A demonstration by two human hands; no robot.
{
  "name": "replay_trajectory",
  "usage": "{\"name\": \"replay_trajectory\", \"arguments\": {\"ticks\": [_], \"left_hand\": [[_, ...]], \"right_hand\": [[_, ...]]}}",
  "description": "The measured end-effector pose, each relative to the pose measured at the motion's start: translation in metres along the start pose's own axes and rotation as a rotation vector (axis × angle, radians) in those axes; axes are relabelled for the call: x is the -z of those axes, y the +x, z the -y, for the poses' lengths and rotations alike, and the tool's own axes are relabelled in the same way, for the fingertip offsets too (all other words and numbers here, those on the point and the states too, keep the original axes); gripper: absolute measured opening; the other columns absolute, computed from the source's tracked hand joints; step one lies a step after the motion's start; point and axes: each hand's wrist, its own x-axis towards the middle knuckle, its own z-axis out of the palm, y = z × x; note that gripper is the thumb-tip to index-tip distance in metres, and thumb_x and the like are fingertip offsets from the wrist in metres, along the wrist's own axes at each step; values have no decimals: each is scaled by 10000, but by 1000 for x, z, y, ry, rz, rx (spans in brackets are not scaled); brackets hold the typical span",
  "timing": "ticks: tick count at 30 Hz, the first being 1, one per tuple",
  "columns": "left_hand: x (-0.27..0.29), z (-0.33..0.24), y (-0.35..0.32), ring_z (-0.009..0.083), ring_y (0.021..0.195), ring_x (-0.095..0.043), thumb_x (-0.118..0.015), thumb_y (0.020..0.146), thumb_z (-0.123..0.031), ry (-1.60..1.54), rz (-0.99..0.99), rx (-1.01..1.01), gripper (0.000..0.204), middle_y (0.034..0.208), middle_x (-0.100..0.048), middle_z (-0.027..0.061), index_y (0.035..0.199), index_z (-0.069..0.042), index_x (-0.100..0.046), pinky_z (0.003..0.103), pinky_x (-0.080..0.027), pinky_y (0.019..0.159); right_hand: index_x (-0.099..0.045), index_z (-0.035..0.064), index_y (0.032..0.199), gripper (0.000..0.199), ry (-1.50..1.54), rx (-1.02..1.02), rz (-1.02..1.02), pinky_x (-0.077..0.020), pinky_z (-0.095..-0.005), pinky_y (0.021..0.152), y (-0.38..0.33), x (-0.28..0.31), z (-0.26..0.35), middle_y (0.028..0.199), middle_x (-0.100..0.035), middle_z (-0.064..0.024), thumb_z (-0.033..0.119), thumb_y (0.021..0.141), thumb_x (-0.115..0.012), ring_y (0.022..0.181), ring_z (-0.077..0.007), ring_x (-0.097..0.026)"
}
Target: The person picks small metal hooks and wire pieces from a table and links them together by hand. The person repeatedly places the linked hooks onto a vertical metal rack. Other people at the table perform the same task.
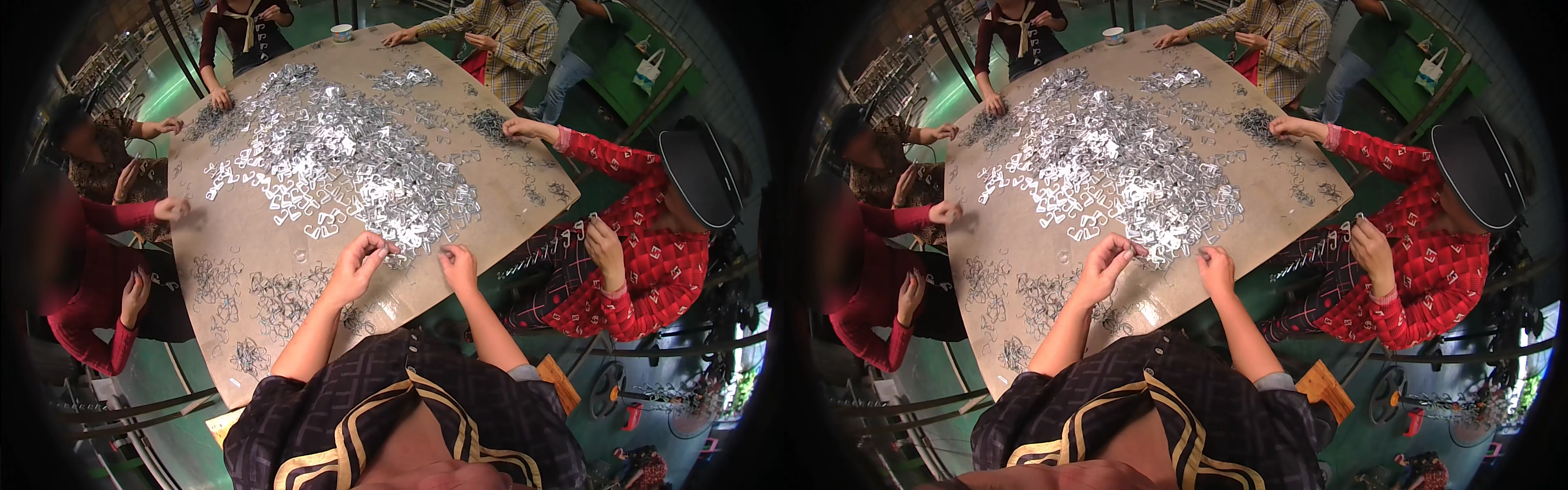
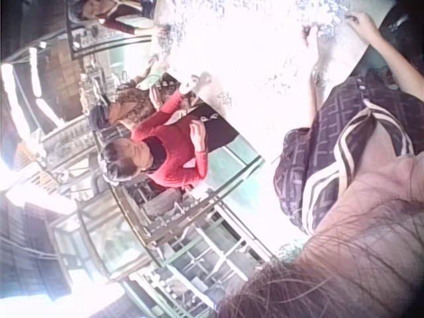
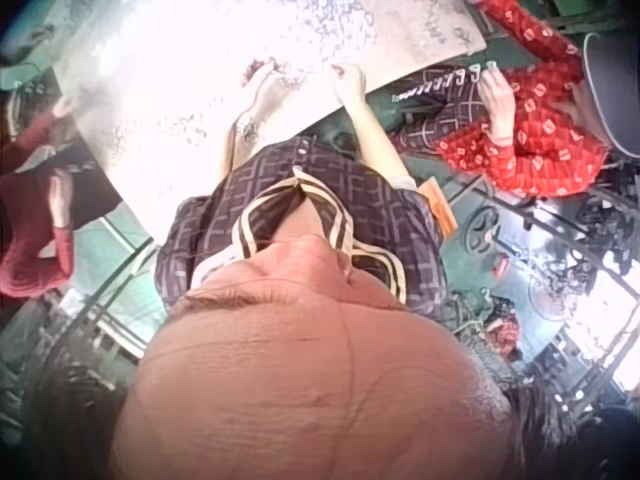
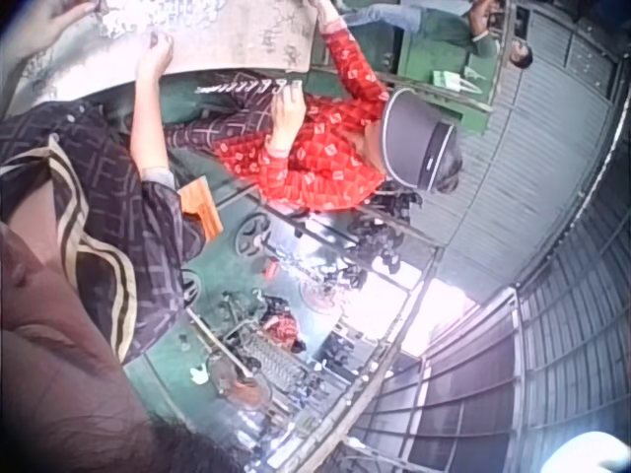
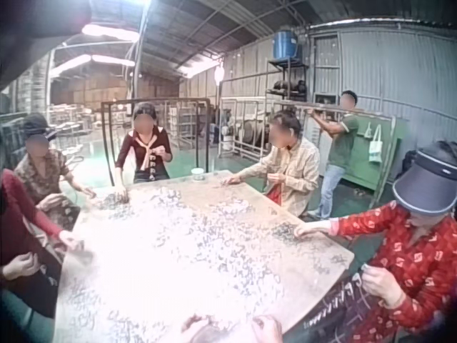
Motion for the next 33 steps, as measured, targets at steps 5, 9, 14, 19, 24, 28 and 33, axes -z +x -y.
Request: {"name": "replay_trajectory", "arguments": {"ticks": [5, 9, 14, 19, 24, 28, 33], "left_hand": [[-5, 5, -4, 147, 925, -585, -495, 945, -56, 85, -5, -11, 60, 961, -642, 92, 945, 0, -518, 301, -460, 854], [-3, 10, -10, 168, 927, -598, -486, 942, -22, 113, -19, -18, 56, 958, -637, 116, 945, 13, -530, 308, -467, 853], [-7, 28, -9, 152, 902, -575, -505, 946, -37, 62, 17, 11, 41, 943, -627, 98, 927, -4, -520, 296, -450, 859], [-28, 39, 2, 124, 858, -552, -506, 945, -17, 91, 133, 12, 37, 908, -616, 78, 912, 2, -507, 259, -443, 817], [-47, 46, 14, 125, 765, -521, -502, 930, -1, 281, 160, -29, 53, 831, -590, 79, 883, 25, -501, 265, -442, 748], [-54, 51, 26, 140, 725, -485, -517, 901, 13, 389, 150, -122, 42, 763, -536, 66, 863, 29, -512, 277, -431, 708], [-61, 48, 32, 153, 723, -522, -529, 899, 5, 437, 178, -122, 35, 768, -572, 87, 883, 35, -526, 287, -448, 715]], "right_hand": [[-692, 84, 1049, 295, -96, 139, -33, -500, -401, 787, 12, -31, -1, 941, -610, -186, 99, 755, -709, 870, -340, -617], [-675, 125, 1052, 275, -91, 109, 44, -464, -426, 896, 19, -50, -22, 1114, -573, -180, 72, 783, -656, 1049, -351, -565], [-623, 50, 1030, 296, -71, 13, 156, -483, -414, 845, 24, -36, 2, 1077, -586, -152, 57, 743, -693, 1002, -345, -586], [-641, 38, 975, 266, 71, -150, 31, -502, -420, 768, 4, 12, 39, 896, -672, -151, 106, 735, -731, 857, -331, -645], [-673, 5, 932, 212, 345, -41, -79, -517, -358, 678, -4, 27, 63, 799, -685, -161, 82, 740, -719, 746, -250, -676], [-682, 4, 969, 191, 399, -49, -45, -523, -331, 664, -12, 54, 90, 803, -692, -156, 52, 785, -667, 712, -223, -680], [-684, 6, 974, 170, 355, 57, -166, -526, -341, 685, -13, 49, 79, 876, -697, -153, 52, 815, -647, 747, -256, -684]]}}
